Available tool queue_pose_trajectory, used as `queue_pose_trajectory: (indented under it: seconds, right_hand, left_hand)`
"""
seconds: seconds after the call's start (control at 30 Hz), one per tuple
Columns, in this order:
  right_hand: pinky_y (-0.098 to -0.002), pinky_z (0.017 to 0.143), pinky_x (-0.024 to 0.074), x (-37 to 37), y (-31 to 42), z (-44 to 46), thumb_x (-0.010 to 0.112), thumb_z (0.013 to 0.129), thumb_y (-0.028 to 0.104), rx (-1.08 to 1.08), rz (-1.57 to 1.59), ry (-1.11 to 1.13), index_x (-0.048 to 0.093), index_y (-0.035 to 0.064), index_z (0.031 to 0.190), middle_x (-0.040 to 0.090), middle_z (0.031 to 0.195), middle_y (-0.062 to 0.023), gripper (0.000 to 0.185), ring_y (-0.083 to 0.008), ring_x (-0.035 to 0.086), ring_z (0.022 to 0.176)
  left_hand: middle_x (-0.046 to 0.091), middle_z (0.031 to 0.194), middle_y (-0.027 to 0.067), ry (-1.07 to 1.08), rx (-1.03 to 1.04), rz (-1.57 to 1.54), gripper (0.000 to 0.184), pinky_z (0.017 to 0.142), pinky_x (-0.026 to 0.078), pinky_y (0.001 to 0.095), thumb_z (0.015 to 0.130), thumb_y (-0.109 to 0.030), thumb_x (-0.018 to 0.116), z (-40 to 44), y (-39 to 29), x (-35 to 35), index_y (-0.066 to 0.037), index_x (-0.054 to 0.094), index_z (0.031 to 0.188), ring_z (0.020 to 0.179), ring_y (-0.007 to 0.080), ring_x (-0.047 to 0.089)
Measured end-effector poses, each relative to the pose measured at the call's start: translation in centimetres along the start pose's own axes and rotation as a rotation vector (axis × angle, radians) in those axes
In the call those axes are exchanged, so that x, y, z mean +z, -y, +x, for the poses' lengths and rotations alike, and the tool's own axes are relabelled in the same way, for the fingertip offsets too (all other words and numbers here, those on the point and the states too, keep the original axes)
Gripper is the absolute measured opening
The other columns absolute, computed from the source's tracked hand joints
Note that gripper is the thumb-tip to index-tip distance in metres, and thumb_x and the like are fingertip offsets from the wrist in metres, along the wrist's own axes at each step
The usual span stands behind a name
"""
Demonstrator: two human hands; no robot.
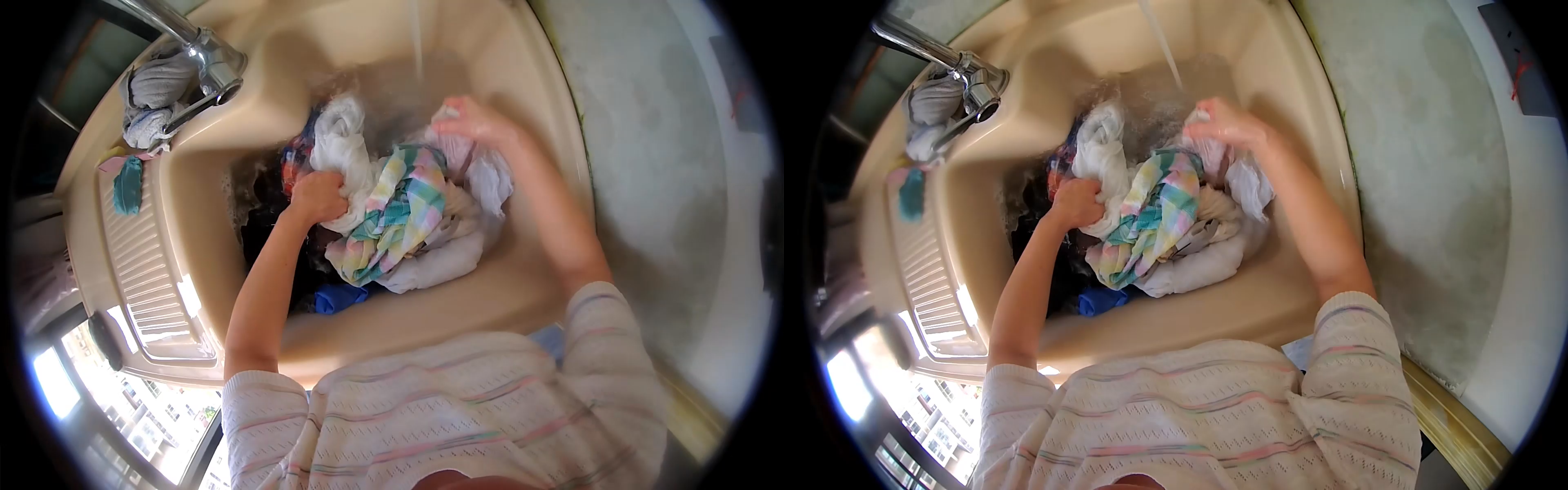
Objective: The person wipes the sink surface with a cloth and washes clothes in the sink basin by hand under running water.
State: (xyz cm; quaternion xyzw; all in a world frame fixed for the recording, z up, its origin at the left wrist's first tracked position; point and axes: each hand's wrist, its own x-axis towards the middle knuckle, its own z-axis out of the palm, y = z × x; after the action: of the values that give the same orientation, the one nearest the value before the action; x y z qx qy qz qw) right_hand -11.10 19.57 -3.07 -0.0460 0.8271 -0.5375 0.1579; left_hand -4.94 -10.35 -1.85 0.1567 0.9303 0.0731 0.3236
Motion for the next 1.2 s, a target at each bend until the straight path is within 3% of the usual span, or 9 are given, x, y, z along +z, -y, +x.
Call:
queue_pose_trajectory:
  seconds: [0.33, 0.47, 0.63, 0.7, 0.8, 0.9, 1.0, 1.13, 1.2]
  right_hand:
    - [-0.0274, 0.06, 0.0504, -5.8, 17.1, 2.6, 0.059, 0.083, 0.014, -0.248, 0.767, -0.193, 0.058, 0.0042, 0.088, 0.062, 0.08, -0.0055, 0.011, -0.0146, 0.061, 0.067]
    - [-0.026, 0.053, 0.0461, -5.7, 16.5, 3.9, 0.06, 0.082, 0.011, -0.156, 0.507, -0.145, 0.058, 0.004, 0.085, 0.059, 0.072, -0.0015, 0.008, -0.0105, 0.056, 0.059]
    - [-0.0337, 0.076, 0.0474, -2.5, 2.8, 8.9, 0.071, 0.071, 0.022, 0.068, 0.019, -0.195, 0.045, 0.004, 0.122, 0.059, 0.103, -0.0133, 0.06, -0.0197, 0.058, 0.093]
    - [-0.0398, 0.082, 0.0452, 0.9, -5.0, 9.8, 0.067, 0.072, 0.026, -0.306, -0.428, -0.283, 0.041, 0.0048, 0.125, 0.057, 0.108, -0.0197, 0.062, -0.0282, 0.057, 0.099]
    - [-0.0421, 0.084, 0.0444, 4.0, -5.3, 7.6, 0.059, 0.076, 0.026, 0.001, -0.626, -0.14, 0.045, 0.0053, 0.12, 0.058, 0.105, -0.0218, 0.051, -0.0341, 0.056, 0.098]
    - [-0.0417, 0.084, 0.0442, 2.1, -5.5, 7.2, 0.056, 0.077, 0.026, 0.141, -0.636, 0.018, 0.048, 0.0066, 0.116, 0.057, 0.106, -0.0215, 0.044, -0.0333, 0.055, 0.099]
    - [-0.0396, 0.083, 0.045, 0.7, -7.7, 8.2, 0.056, 0.078, 0.028, 0.202, -0.465, -0.346, 0.054, 0.004, 0.107, 0.058, 0.101, -0.0216, 0.038, -0.0342, 0.056, 0.097]
    - [-0.0394, 0.066, 0.0493, 5.8, -7.3, 8.1, 0.054, 0.082, 0.031, 0.138, -0.499, -0.349, 0.057, -0.0033, 0.094, 0.063, 0.079, -0.0173, 0.037, -0.0332, 0.062, 0.075]
    - [-0.0334, 0.049, 0.046, 6.5, -3.3, 6.2, 0.056, 0.083, 0.03, 0.249, 0.213, -0.053, 0.058, -0.0022, 0.087, 0.06, 0.07, -0.0099, 0.033, -0.0206, 0.057, 0.058]
  left_hand:
    - [0.062, 0.092, 0.0146, -0.098, 0.024, -0.055, 0.033, 0.083, 0.042, 0.0409, 0.065, -0.025, 0.054, -0.1, 0.0, 0.3, -0.009, 0.063, 0.091, 0.092, 0.0308, 0.058]
    - [0.06, 0.093, 0.0163, -0.282, 0.067, 0.128, 0.035, 0.08, 0.045, 0.0399, 0.065, -0.027, 0.062, -1.2, -1.4, -3.5, -0.01, 0.063, 0.096, 0.089, 0.0329, 0.057]
    - [0.057, 0.1, 0.0137, -0.47, 0.154, -0.221, 0.033, 0.083, 0.043, 0.0399, 0.068, -0.028, 0.064, 1.1, -3.9, -8.0, -0.012, 0.064, 0.098, 0.093, 0.0305, 0.055]
    - [0.058, 0.101, 0.0128, -0.654, 0.333, -0.288, 0.032, 0.083, 0.043, 0.0413, 0.071, -0.031, 0.062, 5.4, -3.9, -5.5, -0.012, 0.064, 0.097, 0.094, 0.0294, 0.056]
    - [0.06, 0.1, 0.0133, -0.752, 0.115, 0.053, 0.032, 0.085, 0.042, 0.0398, 0.072, -0.033, 0.059, 7.3, -5.0, -1.2, -0.011, 0.065, 0.095, 0.095, 0.0288, 0.057]
    - [0.062, 0.096, 0.0144, -0.098, -0.156, -0.228, 0.034, 0.086, 0.043, 0.0365, 0.073, -0.035, 0.057, 7.6, -3.7, -2.2, -0.011, 0.065, 0.096, 0.096, 0.0281, 0.058]
    - [0.061, 0.102, 0.0181, -0.029, -0.165, -0.302, 0.036, 0.086, 0.043, 0.0386, 0.072, -0.033, 0.056, 10.1, -1.0, -0.5, -0.007, 0.065, 0.096, 0.098, 0.033, 0.057]
    - [0.063, 0.097, 0.0171, -0.506, -0.057, -0.796, 0.038, 0.085, 0.044, 0.0375, 0.079, -0.036, 0.053, 8.4, -3.0, -1.2, -0.003, 0.065, 0.092, 0.094, 0.0289, 0.059]
    - [0.063, 0.098, 0.0146, -0.671, -0.005, -1.353, 0.041, 0.083, 0.045, 0.0373, 0.083, -0.039, 0.051, 9.3, -3.7, -0.8, -0.001, 0.062, 0.094, 0.091, 0.0259, 0.059]
